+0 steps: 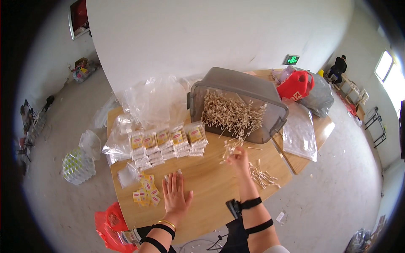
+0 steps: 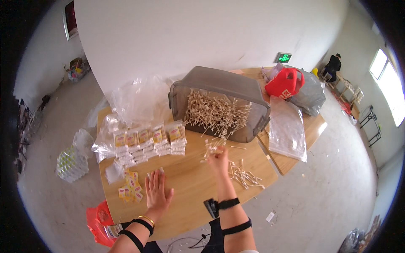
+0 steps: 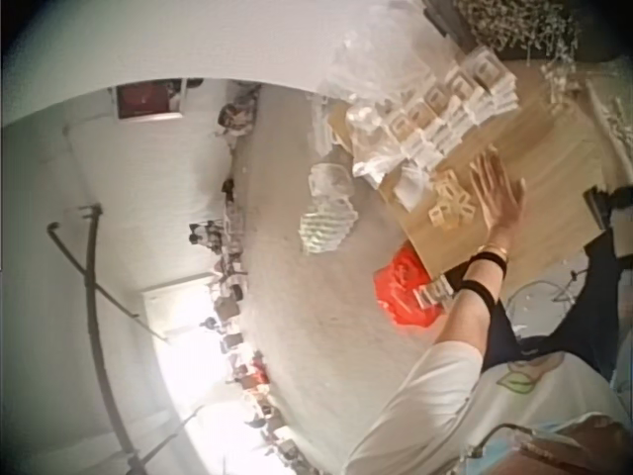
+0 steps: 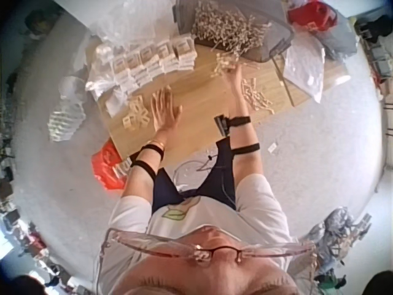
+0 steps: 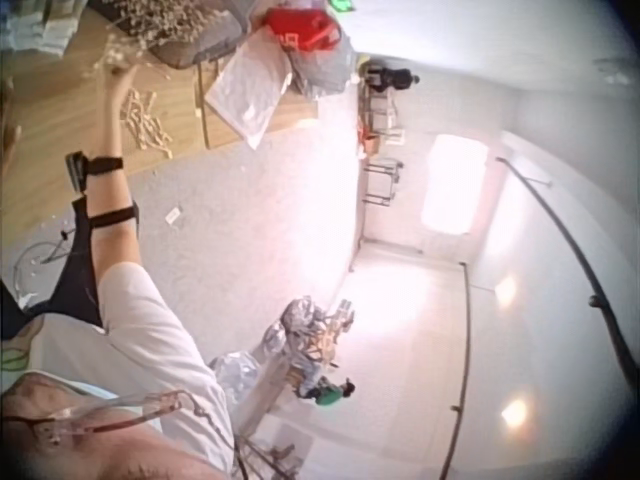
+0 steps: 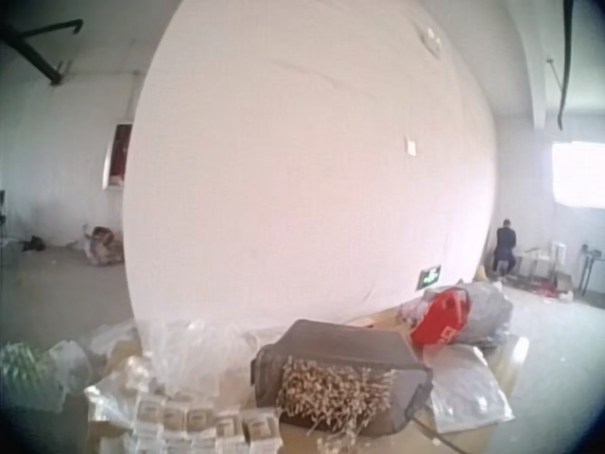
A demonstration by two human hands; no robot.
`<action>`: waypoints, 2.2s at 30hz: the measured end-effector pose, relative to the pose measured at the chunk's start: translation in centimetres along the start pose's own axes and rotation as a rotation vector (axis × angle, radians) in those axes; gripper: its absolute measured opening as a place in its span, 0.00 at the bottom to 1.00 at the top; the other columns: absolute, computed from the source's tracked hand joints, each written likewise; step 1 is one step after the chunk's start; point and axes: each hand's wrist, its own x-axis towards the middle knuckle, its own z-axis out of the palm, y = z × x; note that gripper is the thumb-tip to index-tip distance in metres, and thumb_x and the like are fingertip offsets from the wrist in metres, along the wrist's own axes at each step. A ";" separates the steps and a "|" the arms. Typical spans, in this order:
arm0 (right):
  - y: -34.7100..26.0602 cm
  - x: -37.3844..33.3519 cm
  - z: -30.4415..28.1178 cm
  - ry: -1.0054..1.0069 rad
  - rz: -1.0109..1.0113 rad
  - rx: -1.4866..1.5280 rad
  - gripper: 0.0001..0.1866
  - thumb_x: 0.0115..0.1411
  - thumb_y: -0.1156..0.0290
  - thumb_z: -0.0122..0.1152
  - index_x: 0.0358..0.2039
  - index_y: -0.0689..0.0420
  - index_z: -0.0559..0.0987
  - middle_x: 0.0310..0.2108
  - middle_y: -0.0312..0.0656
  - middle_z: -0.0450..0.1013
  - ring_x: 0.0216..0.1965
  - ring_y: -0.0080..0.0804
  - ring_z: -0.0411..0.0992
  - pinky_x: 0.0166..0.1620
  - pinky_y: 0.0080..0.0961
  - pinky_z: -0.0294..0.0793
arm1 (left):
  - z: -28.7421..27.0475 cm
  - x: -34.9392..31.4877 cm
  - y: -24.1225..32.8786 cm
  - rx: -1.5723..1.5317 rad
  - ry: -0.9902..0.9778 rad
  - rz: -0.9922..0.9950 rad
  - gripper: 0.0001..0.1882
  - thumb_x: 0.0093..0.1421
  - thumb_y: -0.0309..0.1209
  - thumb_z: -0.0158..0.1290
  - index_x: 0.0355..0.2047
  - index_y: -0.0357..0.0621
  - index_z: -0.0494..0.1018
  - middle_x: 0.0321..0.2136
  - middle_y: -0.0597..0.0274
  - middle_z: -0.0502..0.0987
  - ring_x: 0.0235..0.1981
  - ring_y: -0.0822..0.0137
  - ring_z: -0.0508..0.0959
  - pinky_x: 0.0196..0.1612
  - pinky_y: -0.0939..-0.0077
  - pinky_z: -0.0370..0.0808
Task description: Packing cotton swabs into small plastic bags and arranging them on a table.
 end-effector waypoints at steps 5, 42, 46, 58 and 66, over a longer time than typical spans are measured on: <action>1.3 -7.7 0.9 -0.270 -0.341 -0.533 0.23 0.54 0.77 0.68 0.51 0.57 0.74 0.45 0.49 0.73 0.44 0.43 0.76 0.43 0.37 0.78 | 0.3 0.2 0.4 -0.057 0.035 0.009 0.42 0.61 0.47 0.53 0.70 0.39 0.54 0.72 0.49 0.50 0.74 0.50 0.47 0.75 0.47 0.41; -3.8 1.7 -7.3 -0.346 -0.743 -1.503 0.04 0.54 0.69 0.66 0.30 0.49 0.80 0.38 0.38 0.74 0.49 0.43 0.70 0.52 0.42 0.66 | -0.1 0.1 0.1 -0.128 0.078 -0.001 0.44 0.63 0.50 0.50 0.71 0.35 0.51 0.72 0.50 0.51 0.74 0.55 0.48 0.75 0.48 0.41; -3.1 -0.5 -2.3 -0.444 -0.769 -1.426 0.04 0.53 0.68 0.68 0.30 0.48 0.80 0.38 0.38 0.75 0.48 0.41 0.70 0.52 0.42 0.66 | -0.2 -0.2 -0.3 -0.134 0.068 -0.005 0.44 0.63 0.50 0.50 0.71 0.34 0.51 0.73 0.52 0.51 0.75 0.58 0.47 0.75 0.48 0.41; -1.4 -8.2 1.9 -0.359 -0.779 -1.066 0.07 0.54 0.67 0.70 0.33 0.50 0.81 0.37 0.36 0.74 0.46 0.44 0.69 0.50 0.41 0.66 | -0.1 -0.2 -0.2 -0.115 0.049 -0.013 0.45 0.65 0.52 0.48 0.72 0.35 0.50 0.74 0.55 0.47 0.76 0.60 0.45 0.75 0.48 0.41; 0.3 -9.1 2.1 -0.456 -0.806 -0.982 0.07 0.53 0.71 0.69 0.33 0.51 0.81 0.35 0.35 0.73 0.45 0.43 0.69 0.47 0.38 0.66 | 0.4 -0.1 -0.5 -0.108 0.085 -0.011 0.45 0.64 0.52 0.49 0.71 0.35 0.50 0.74 0.56 0.48 0.75 0.60 0.46 0.75 0.48 0.42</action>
